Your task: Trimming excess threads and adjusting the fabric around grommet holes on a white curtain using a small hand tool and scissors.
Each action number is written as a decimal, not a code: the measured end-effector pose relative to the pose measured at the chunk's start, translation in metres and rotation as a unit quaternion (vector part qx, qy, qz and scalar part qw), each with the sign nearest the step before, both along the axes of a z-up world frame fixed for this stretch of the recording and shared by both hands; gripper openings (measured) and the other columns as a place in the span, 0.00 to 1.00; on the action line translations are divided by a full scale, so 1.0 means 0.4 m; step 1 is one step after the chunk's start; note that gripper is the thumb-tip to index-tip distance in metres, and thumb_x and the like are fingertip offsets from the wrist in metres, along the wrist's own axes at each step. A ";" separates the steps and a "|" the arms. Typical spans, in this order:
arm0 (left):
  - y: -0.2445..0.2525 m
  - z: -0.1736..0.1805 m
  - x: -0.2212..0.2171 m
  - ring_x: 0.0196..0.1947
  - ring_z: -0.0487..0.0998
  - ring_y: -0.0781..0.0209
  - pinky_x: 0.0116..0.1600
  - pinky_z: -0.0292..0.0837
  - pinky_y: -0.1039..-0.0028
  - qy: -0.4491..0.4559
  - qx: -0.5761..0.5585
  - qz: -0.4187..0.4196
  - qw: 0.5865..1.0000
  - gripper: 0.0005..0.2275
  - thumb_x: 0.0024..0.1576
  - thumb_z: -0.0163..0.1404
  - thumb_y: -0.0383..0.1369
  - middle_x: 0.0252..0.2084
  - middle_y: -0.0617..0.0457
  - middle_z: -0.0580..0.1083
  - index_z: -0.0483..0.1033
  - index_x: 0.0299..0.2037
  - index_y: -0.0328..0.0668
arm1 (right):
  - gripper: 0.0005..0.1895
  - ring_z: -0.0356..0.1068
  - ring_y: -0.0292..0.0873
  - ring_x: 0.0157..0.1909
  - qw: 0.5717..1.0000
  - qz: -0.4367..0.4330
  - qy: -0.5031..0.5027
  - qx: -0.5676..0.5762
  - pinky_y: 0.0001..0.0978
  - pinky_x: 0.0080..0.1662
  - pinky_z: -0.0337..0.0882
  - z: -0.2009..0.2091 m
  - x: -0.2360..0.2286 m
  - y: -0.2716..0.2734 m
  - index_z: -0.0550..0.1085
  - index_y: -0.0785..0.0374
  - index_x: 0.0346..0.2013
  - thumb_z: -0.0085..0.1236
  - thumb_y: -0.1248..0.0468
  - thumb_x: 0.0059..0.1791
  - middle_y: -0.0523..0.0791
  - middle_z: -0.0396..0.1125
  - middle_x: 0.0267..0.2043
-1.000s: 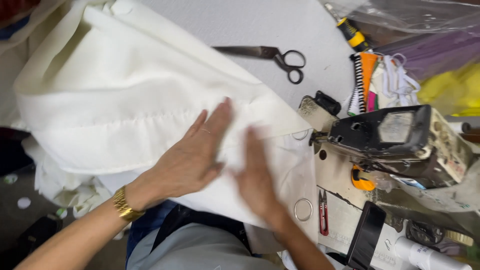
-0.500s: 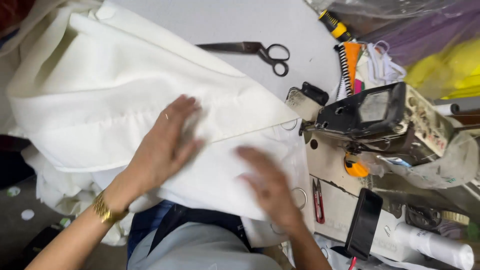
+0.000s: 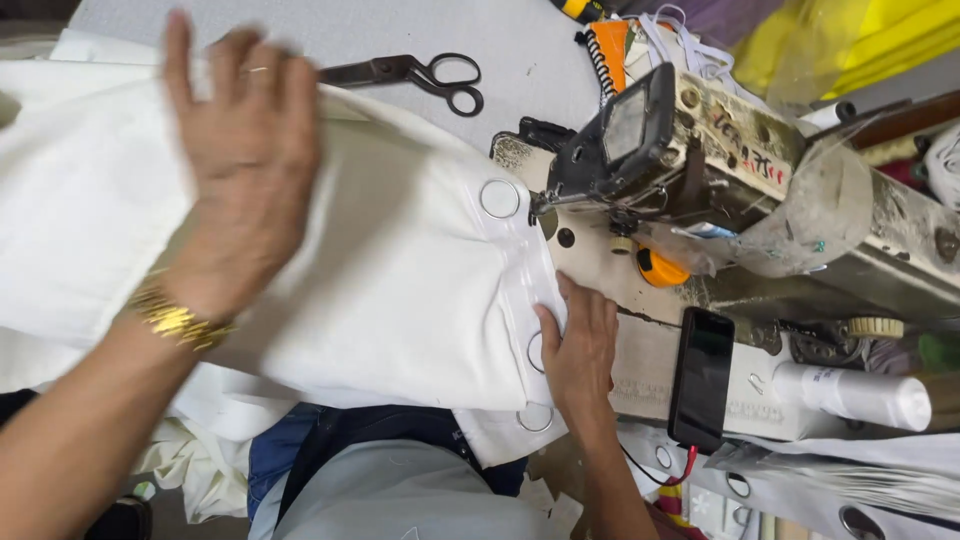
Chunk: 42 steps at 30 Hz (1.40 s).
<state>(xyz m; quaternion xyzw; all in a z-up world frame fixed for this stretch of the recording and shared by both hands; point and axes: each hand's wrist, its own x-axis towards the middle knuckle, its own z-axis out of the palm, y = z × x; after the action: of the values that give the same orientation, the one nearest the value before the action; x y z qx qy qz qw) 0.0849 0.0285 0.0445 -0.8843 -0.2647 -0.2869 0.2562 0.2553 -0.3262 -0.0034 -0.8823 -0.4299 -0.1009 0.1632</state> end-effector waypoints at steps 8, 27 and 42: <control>-0.416 -0.124 0.148 0.80 0.56 0.18 0.75 0.54 0.31 0.026 -0.470 -0.293 0.832 0.28 0.70 0.49 0.39 0.78 0.23 0.60 0.62 0.78 0.31 | 0.33 0.79 0.62 0.47 0.949 -0.072 0.291 0.094 0.56 0.49 0.79 0.105 0.015 0.021 0.64 0.72 0.73 0.66 0.70 0.55 0.59 0.72 0.50; -0.241 -0.135 0.298 0.59 0.80 0.39 0.58 0.84 0.51 -0.011 -0.435 -0.348 0.830 0.17 0.73 0.48 0.34 0.70 0.37 0.69 0.72 0.67 0.30 | 0.37 0.80 0.44 0.66 0.868 -0.091 0.469 0.136 0.33 0.64 0.76 0.034 -0.098 0.009 0.62 0.48 0.78 0.61 0.54 0.55 0.50 0.77 0.68; -0.290 -0.088 0.323 0.72 0.69 0.38 0.63 0.75 0.49 0.169 -0.448 -0.231 0.847 0.41 0.62 0.46 0.55 0.79 0.37 0.63 0.51 0.85 0.49 | 0.22 0.71 0.57 0.49 0.934 -0.139 -0.245 0.218 0.51 0.57 0.71 0.400 0.544 -0.487 0.80 0.75 0.56 0.53 0.56 0.78 0.57 0.73 0.48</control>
<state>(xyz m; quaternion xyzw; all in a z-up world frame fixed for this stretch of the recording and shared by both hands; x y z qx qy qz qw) 0.2142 -0.0876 0.0093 -0.9734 -0.1055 -0.0339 -0.2003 0.4730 -0.5209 0.1567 -0.8240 -0.2969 -0.4267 0.2255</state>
